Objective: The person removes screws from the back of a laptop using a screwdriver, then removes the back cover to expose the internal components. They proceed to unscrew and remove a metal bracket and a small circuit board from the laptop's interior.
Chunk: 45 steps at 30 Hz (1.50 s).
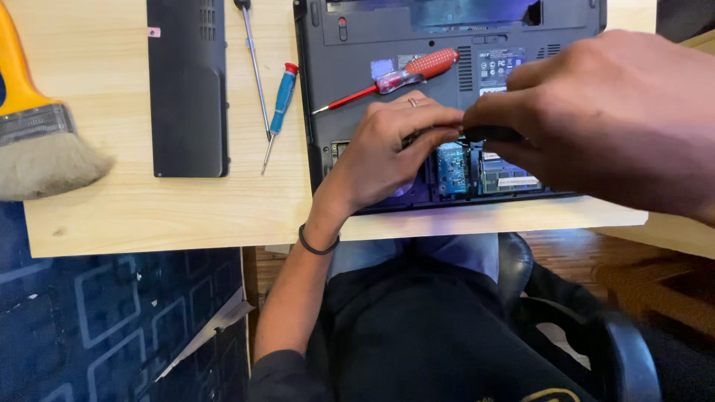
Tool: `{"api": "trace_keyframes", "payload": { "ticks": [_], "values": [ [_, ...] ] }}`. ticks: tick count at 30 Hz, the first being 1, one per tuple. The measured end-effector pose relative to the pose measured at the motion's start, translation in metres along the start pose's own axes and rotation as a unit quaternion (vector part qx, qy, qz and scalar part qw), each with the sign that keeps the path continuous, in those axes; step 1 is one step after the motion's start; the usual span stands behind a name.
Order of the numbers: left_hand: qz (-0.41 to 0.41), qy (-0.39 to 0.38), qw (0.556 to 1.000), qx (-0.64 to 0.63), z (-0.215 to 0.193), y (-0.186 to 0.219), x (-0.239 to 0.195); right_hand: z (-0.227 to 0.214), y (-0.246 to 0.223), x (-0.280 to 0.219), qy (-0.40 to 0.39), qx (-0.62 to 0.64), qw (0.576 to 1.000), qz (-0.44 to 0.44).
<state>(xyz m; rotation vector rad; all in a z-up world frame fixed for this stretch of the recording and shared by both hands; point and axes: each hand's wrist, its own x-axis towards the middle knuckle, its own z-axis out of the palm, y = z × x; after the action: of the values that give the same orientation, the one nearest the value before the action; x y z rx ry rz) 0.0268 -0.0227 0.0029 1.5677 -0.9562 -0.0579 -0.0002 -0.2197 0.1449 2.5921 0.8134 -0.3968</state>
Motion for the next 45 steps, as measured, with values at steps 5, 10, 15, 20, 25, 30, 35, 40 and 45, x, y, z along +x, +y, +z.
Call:
{"api": "trace_keyframes", "payload": {
  "ticks": [5, 10, 15, 20, 25, 30, 35, 40, 45],
  "values": [
    [0.013, -0.028, 0.999, -0.009, -0.001, 0.000, 0.008, -0.002, -0.003, 0.009, -0.082, -0.080, 0.987, 0.113],
    [0.058, -0.026, 0.998, -0.008, -0.001, -0.001, 0.018, 0.013, 0.003, 0.008, -0.032, -0.086, 0.987, 0.130],
    [0.049, -0.032, 0.998, -0.018, -0.004, -0.008, 0.012, 0.003, 0.011, -0.002, 0.034, 0.151, 0.986, 0.061],
    [0.048, -0.055, 0.997, -0.034, -0.006, -0.004, 0.011, 0.009, 0.003, -0.004, -0.045, 0.166, 0.969, 0.176],
    [0.010, -0.065, 0.995, -0.073, -0.013, -0.004, 0.004, 0.031, 0.003, -0.015, -0.053, -0.131, 0.983, 0.115],
    [-0.024, -0.005, 0.997, -0.077, -0.020, 0.006, 0.004, 0.024, 0.005, -0.017, 0.053, -0.097, 0.992, 0.065],
    [0.011, -0.023, 0.996, -0.087, -0.016, 0.001, 0.001, 0.006, 0.004, -0.012, 0.070, -0.094, 0.993, 0.008],
    [0.040, -0.063, 0.996, -0.053, -0.011, -0.001, 0.004, 0.003, 0.003, -0.007, 0.109, -0.025, 0.991, -0.075],
    [0.051, -0.041, 0.997, -0.029, -0.008, -0.004, 0.003, 0.005, 0.015, 0.001, 0.072, 0.033, 0.980, -0.182]
  ]
}}
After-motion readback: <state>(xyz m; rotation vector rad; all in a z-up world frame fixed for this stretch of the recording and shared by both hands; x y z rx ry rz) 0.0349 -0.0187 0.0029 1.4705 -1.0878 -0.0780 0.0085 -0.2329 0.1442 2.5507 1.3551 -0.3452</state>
